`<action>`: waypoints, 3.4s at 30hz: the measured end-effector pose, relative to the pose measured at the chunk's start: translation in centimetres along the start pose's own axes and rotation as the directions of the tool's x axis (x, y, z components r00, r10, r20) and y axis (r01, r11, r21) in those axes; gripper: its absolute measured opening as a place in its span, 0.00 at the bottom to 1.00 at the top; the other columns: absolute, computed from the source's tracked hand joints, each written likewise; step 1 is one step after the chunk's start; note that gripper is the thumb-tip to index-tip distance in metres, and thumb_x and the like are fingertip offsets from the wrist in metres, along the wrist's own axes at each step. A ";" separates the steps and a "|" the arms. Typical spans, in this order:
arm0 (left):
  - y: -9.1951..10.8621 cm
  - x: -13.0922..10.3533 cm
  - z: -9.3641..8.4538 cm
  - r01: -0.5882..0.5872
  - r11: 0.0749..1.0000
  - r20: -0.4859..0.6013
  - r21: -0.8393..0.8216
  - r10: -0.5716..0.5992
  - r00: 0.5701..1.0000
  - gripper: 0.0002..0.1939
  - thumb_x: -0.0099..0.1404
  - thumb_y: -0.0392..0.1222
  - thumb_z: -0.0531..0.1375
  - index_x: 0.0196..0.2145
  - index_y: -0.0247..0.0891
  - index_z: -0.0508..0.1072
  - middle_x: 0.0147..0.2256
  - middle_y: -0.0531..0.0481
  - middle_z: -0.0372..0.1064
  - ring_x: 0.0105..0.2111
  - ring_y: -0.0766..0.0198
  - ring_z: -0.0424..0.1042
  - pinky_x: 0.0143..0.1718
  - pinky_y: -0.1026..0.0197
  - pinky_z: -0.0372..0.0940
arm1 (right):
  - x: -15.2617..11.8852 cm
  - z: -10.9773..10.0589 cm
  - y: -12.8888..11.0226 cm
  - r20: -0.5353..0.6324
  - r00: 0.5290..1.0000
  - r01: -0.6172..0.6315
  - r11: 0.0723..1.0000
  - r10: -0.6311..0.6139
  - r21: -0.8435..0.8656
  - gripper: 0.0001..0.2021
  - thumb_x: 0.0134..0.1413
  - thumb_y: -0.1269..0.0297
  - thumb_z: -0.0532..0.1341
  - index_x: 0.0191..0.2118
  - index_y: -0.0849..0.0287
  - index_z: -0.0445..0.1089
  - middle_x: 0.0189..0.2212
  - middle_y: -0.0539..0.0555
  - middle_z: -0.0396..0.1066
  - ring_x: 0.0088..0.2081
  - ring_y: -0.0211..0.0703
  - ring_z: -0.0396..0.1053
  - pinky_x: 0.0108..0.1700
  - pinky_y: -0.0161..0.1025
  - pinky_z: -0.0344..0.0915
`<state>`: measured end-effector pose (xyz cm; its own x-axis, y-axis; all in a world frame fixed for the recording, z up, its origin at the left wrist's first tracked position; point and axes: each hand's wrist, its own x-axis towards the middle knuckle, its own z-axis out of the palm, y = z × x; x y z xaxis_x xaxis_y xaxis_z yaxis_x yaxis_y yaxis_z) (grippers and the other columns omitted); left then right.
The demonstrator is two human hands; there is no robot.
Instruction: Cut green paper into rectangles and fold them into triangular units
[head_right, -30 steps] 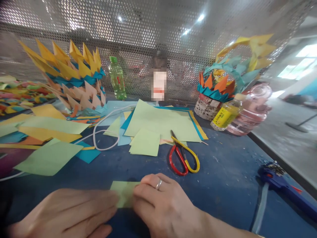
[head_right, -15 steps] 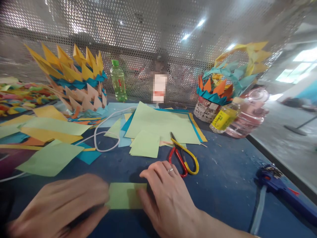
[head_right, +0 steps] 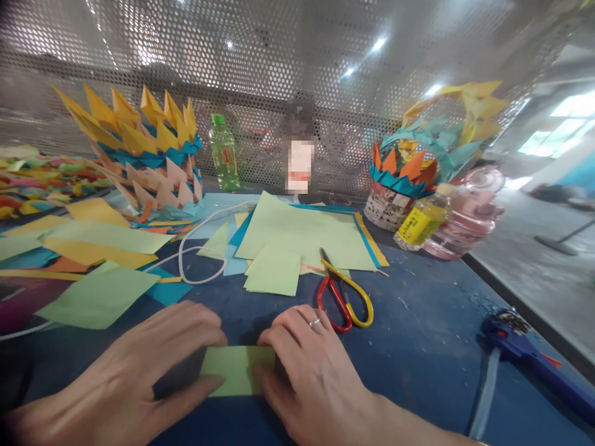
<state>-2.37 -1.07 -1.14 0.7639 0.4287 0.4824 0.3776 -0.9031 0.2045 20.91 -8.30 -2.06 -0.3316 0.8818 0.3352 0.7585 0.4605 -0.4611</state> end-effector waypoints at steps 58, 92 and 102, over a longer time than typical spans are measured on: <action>1.9 -0.6 0.6 -0.200 0.980 -0.223 -0.010 0.193 0.955 0.12 0.68 0.35 0.58 0.27 0.39 0.74 0.26 0.52 0.75 0.30 0.63 0.75 0.46 0.55 0.68 | 0.6 1.0 -1.7 -0.006 0.992 -0.122 0.983 0.123 0.136 0.10 0.55 0.68 0.66 0.25 0.58 0.68 0.25 0.47 0.67 0.32 0.40 0.63 0.39 0.40 0.57; -4.1 2.2 -1.9 -0.152 0.959 0.302 -0.239 0.223 0.927 0.33 0.59 0.18 0.47 0.55 0.45 0.68 0.59 0.42 0.62 0.60 0.54 0.62 0.61 0.41 0.58 | 0.6 1.0 -1.9 -0.002 0.989 -0.146 0.982 0.148 0.122 0.12 0.52 0.69 0.68 0.24 0.59 0.64 0.24 0.47 0.67 0.33 0.41 0.62 0.36 0.40 0.56; -3.7 2.1 -1.2 -0.114 0.873 0.227 -0.474 0.246 0.942 0.13 0.65 0.25 0.59 0.31 0.41 0.75 0.40 0.50 0.73 0.45 0.61 0.70 0.51 0.56 0.64 | 0.5 0.8 -1.8 0.012 0.989 -0.148 0.980 0.148 0.130 0.12 0.54 0.67 0.68 0.24 0.58 0.65 0.25 0.47 0.67 0.32 0.41 0.62 0.37 0.40 0.57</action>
<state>-2.82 3.15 0.14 0.9314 0.1881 0.3117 -0.0048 -0.8498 0.5272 18.96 -8.63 -1.76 -0.2228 0.9413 0.2537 0.7195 0.3343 -0.6088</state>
